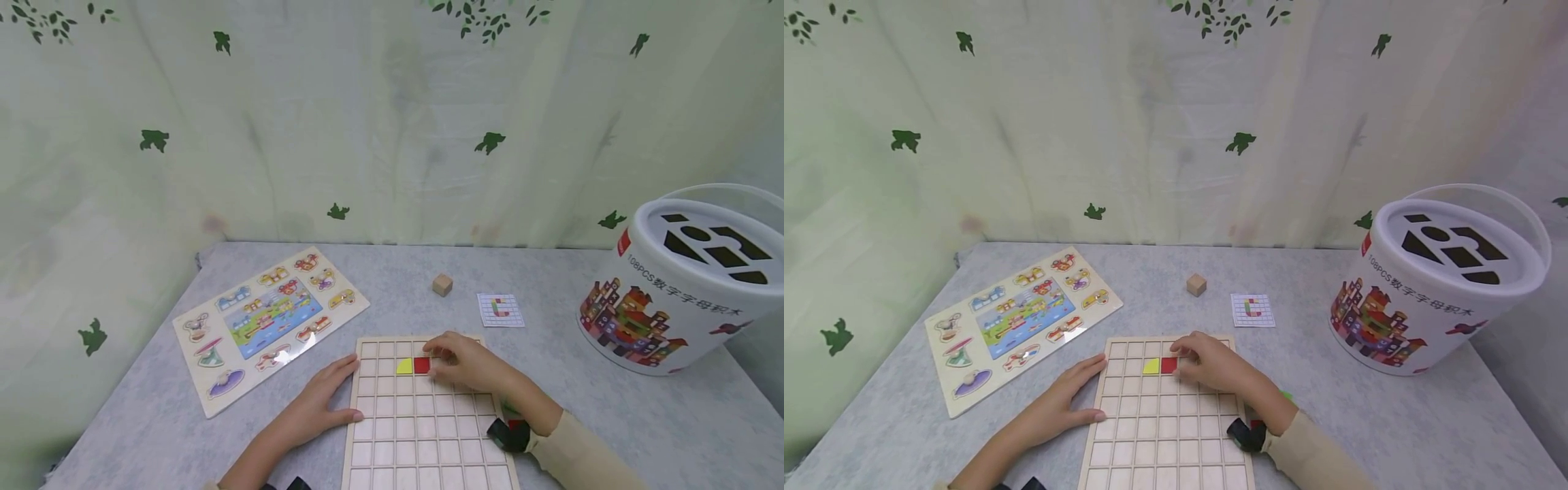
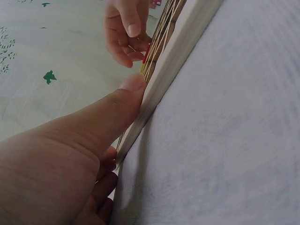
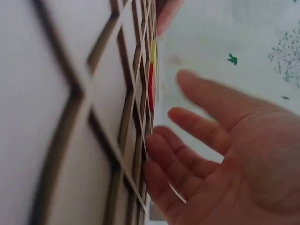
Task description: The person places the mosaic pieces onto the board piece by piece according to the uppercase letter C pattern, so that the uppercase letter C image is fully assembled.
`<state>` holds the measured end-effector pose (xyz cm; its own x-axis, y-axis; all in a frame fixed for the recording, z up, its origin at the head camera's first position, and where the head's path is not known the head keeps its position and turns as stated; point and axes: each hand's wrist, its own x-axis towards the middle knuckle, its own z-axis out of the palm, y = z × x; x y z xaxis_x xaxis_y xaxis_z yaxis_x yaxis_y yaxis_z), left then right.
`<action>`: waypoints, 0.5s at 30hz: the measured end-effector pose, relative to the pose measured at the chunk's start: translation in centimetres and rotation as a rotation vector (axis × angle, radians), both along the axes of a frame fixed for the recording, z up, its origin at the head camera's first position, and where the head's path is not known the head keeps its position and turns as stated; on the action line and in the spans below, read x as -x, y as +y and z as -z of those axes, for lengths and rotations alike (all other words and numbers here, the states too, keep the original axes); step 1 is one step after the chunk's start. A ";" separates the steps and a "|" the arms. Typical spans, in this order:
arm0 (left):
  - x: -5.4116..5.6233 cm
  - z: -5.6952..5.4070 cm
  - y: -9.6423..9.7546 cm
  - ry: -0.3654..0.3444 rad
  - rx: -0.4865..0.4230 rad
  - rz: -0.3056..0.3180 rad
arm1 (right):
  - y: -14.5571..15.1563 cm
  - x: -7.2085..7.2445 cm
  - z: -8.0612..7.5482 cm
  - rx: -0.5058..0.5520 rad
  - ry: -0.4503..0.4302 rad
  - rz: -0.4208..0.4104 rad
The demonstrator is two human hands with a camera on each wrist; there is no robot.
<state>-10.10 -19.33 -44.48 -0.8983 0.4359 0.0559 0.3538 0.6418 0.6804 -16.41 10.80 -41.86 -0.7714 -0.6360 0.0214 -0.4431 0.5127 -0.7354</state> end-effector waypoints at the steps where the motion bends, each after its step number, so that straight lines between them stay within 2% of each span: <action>1: 0.0 0.0 0.0 -0.006 0.000 -0.001 | 0.3 -0.1 -0.3 0.006 -0.012 0.004; 3: 0.0 0.0 0.0 -0.015 0.000 -0.004 | 0.9 -0.4 -1.0 0.028 -0.021 0.012; 9: 0.0 0.0 0.1 -0.018 -0.001 -0.002 | 3.4 -1.8 -2.5 0.051 0.042 0.075; 15: 0.0 -0.1 0.1 -0.022 -0.001 -0.006 | 6.2 -3.1 -2.3 -0.030 0.040 0.158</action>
